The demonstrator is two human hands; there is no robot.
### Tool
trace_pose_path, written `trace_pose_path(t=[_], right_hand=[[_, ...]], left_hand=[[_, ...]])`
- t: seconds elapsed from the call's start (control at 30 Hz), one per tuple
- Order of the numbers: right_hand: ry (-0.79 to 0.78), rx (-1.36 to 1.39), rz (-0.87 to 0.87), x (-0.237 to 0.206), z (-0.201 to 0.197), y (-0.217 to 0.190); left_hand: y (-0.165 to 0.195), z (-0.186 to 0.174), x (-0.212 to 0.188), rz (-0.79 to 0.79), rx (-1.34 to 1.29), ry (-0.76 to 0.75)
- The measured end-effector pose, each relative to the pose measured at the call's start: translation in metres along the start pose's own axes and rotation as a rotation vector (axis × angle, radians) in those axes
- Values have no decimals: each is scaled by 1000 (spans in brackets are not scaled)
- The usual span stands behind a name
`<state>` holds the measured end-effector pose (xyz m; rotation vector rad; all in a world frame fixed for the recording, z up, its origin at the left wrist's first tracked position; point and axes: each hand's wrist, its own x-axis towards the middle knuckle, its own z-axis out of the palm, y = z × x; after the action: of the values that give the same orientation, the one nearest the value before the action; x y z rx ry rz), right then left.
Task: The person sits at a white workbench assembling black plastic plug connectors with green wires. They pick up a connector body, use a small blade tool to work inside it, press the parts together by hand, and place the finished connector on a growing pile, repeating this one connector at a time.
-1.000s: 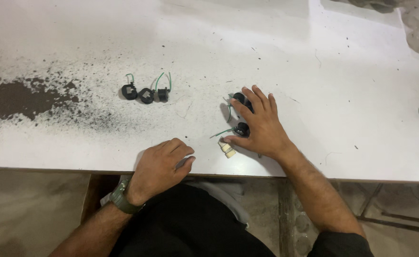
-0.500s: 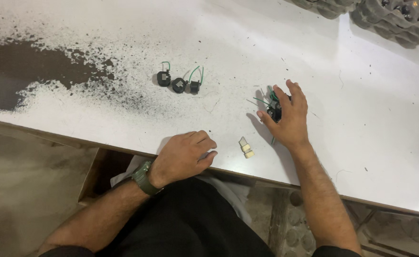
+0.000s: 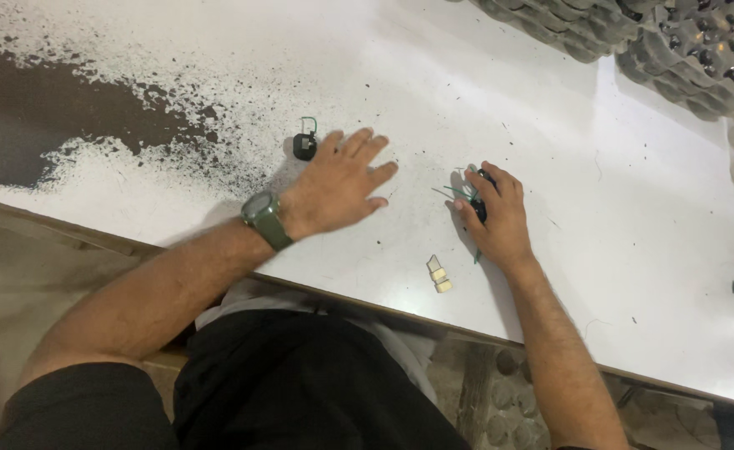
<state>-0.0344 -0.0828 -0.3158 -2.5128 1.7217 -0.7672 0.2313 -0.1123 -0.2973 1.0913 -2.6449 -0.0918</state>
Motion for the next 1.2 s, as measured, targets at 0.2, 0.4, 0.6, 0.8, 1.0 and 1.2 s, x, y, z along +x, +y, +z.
trace_pose_path(t=[0.2,0.4,0.6,0.8,1.0,1.2], right_hand=[[-15,21,-43,20,12,4],[135,-191,-144,2,11,17],[276,-32,-28,-75,-11,1],[167,-47,192,-121,4,-2],[156,73,252,-142,3,14],[157,102,272,-142,1,38]], left_hand=[[-39,-4,13,-120,-24,-51],[-26,14,1,-159,-20,65],[-9,11,-12,-224,94,324],[35,31,31,-78,-190,6],[69,67,40,65,-54,-176],[94,96,-44,41,-116,-86]])
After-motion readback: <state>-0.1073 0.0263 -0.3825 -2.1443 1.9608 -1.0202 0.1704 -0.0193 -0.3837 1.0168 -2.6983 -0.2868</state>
